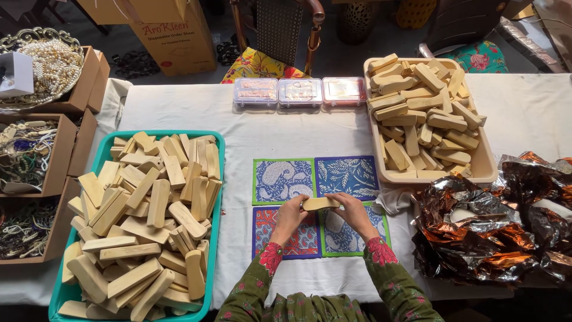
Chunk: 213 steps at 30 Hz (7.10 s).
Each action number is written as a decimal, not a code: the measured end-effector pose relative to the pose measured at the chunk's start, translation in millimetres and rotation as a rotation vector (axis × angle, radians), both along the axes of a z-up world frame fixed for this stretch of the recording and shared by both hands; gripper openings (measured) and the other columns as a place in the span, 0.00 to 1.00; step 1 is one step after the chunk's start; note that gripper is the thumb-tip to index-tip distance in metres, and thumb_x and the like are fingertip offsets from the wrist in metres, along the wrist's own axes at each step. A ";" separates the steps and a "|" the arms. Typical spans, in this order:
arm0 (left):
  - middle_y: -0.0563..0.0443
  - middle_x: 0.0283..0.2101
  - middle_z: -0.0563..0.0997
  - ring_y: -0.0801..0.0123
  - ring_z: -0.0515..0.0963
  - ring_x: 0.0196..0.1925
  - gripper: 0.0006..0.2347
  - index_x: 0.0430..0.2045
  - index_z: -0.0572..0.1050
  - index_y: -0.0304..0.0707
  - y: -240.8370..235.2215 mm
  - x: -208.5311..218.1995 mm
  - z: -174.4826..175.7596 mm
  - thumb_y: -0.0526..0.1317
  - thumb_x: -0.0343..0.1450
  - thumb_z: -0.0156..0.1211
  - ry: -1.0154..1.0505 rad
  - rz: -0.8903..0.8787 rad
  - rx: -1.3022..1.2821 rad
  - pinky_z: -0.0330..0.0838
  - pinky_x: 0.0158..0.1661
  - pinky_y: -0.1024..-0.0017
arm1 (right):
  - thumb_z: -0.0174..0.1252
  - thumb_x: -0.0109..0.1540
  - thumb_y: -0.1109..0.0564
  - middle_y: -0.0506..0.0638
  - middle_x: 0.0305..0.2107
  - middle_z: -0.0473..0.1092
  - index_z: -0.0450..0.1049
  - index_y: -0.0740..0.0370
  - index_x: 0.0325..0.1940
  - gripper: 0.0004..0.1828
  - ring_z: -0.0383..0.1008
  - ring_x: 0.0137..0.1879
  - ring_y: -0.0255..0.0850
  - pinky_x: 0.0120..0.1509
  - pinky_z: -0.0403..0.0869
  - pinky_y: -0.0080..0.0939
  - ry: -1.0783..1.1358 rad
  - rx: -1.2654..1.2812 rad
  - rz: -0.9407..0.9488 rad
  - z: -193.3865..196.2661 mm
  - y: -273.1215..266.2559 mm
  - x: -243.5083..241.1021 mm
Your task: The person wipes a rectangular bar of soap with a white cloth, then wraps it in a sheet of metallic foil. They fold the foil around the soap to create a neat package and place it on the table. The person repeats this process with a second bar of soap.
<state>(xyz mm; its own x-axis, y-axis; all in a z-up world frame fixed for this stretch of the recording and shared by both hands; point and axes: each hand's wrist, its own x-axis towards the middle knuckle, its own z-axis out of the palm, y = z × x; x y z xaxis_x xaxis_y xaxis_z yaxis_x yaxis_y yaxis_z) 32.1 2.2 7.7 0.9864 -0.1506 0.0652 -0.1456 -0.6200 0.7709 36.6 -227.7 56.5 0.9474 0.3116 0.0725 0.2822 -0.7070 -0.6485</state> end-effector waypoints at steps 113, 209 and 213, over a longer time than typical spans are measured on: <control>0.47 0.42 0.84 0.70 0.85 0.38 0.31 0.69 0.58 0.41 -8.0 -36.1 20.3 0.36 0.70 0.65 0.290 0.205 -0.666 0.78 0.39 0.71 | 0.63 0.67 0.52 0.52 0.45 0.67 0.66 0.59 0.57 0.19 0.74 0.43 0.35 0.40 0.74 0.37 0.601 1.390 -0.646 -87.8 -15.8 -15.5; 0.46 0.56 0.74 0.54 0.73 0.61 0.39 0.68 0.61 0.43 -7.0 -38.4 -14.7 0.43 0.60 0.74 -0.160 -0.138 0.162 0.60 0.66 0.53 | 0.73 0.49 0.52 0.49 0.51 0.67 0.73 0.48 0.57 0.32 0.72 0.57 0.47 0.58 0.75 0.48 0.227 -0.171 0.144 -7.5 -7.8 -4.4; 0.45 0.71 0.62 0.50 0.56 0.75 0.48 0.73 0.48 0.40 -1.6 -54.7 -46.1 0.50 0.61 0.74 -0.140 0.059 0.228 0.48 0.70 0.49 | 0.69 0.51 0.55 0.47 0.48 0.68 0.71 0.46 0.59 0.31 0.72 0.57 0.47 0.57 0.76 0.48 0.170 -0.231 0.097 -16.0 -10.4 -10.0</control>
<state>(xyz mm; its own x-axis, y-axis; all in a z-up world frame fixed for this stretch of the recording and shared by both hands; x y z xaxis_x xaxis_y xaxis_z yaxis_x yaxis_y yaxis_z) -22.5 0.7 -38.4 0.9776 -0.1199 0.1730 -0.1999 -0.7859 0.5852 26.6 -238.1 40.5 0.9050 0.3907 -0.1680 0.2564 -0.8164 -0.5174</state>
